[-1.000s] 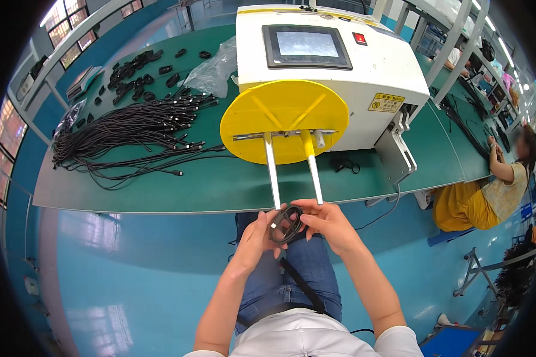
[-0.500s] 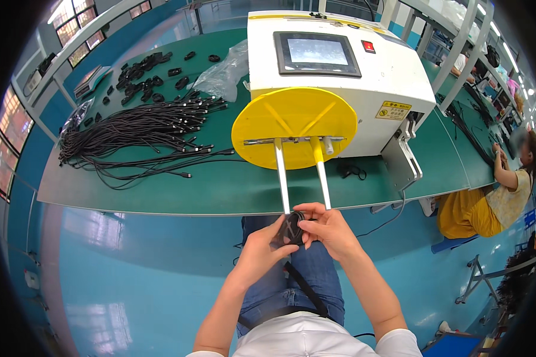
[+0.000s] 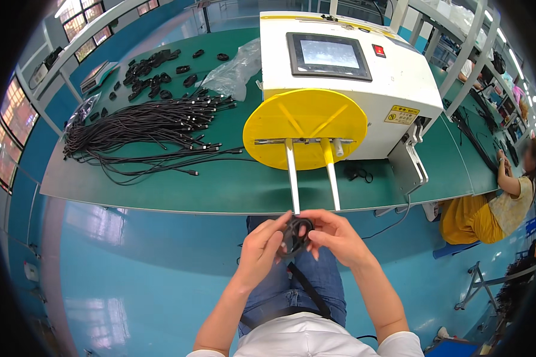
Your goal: Bundling electronic cables using a manual winding machine.
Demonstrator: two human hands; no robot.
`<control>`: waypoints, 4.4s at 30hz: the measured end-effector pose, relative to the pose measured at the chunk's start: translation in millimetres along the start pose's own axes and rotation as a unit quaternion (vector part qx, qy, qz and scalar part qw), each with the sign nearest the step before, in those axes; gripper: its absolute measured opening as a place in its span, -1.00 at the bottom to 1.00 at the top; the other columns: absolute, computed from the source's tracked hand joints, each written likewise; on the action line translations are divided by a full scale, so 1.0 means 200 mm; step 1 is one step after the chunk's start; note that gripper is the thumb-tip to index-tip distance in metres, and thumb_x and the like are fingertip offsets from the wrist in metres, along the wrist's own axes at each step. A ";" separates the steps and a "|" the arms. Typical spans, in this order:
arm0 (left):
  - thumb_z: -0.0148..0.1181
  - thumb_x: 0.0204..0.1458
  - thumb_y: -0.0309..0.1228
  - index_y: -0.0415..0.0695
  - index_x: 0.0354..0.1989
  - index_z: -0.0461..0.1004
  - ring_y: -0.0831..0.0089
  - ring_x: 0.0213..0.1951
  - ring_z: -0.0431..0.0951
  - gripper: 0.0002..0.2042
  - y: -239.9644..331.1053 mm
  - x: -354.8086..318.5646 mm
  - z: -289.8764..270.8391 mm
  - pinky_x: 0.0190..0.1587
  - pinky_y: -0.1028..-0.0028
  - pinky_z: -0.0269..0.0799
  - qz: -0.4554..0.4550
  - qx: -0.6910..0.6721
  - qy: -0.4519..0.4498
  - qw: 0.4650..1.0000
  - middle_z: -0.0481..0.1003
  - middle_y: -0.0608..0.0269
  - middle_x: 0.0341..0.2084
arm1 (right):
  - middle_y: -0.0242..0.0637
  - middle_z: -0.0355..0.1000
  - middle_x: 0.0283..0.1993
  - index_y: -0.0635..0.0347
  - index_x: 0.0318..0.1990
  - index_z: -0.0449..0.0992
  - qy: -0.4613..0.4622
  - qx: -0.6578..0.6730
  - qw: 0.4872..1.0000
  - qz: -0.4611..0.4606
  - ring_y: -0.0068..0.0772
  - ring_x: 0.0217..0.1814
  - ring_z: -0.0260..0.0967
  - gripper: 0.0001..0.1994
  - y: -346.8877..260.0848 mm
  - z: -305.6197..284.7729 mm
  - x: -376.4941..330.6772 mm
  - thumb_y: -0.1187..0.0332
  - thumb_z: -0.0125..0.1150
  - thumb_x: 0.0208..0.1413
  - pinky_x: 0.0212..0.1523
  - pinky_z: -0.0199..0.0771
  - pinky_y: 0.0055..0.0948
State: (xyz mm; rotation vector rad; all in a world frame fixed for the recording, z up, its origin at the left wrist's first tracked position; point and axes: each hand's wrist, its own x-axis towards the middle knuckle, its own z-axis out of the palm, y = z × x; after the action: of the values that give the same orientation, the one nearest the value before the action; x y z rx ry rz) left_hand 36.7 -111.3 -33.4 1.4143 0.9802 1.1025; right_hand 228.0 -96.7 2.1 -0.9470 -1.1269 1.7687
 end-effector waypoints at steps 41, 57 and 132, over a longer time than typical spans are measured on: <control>0.06 0.12 -0.53 -0.38 -0.05 0.41 0.26 -0.14 0.55 -0.75 -0.14 0.02 -0.01 -0.08 0.28 0.55 -0.202 -0.251 0.011 0.947 0.50 0.05 -0.19 | -0.31 0.40 -0.29 0.32 -0.26 0.52 0.091 -0.259 0.949 -0.156 -0.55 -0.29 0.40 -0.88 0.17 0.06 0.12 0.55 0.15 0.02 -0.29 0.40 -0.60; -0.05 0.22 -0.35 -0.04 0.19 0.07 0.08 0.00 0.47 -0.61 -0.20 0.03 -0.04 -0.08 0.12 0.52 -0.186 -0.429 0.076 0.881 0.37 -0.02 -0.03 | -0.38 0.38 -0.28 0.32 -0.17 0.48 0.078 -0.086 0.993 -0.003 -0.65 -0.32 0.36 -0.80 0.24 0.01 0.14 0.50 0.22 0.03 -0.40 0.35 -0.65; -0.22 0.27 -0.14 -0.19 0.03 0.29 0.18 0.00 0.40 -0.62 -0.18 0.80 -0.79 0.09 0.11 0.33 -0.114 -0.541 0.150 0.820 0.36 0.07 0.00 | -0.12 0.41 -0.25 0.38 0.04 0.30 0.063 -0.153 0.984 -0.064 -0.45 -0.39 0.46 -0.72 0.42 0.03 0.57 0.59 -0.03 0.16 -0.43 0.49 -0.57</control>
State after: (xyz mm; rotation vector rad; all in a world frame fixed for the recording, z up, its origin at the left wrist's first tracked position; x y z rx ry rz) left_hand -77.3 84.9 -45.4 0.1889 0.5097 1.3781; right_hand 159.6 -17.6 -92.9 -1.1243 -1.3681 1.4367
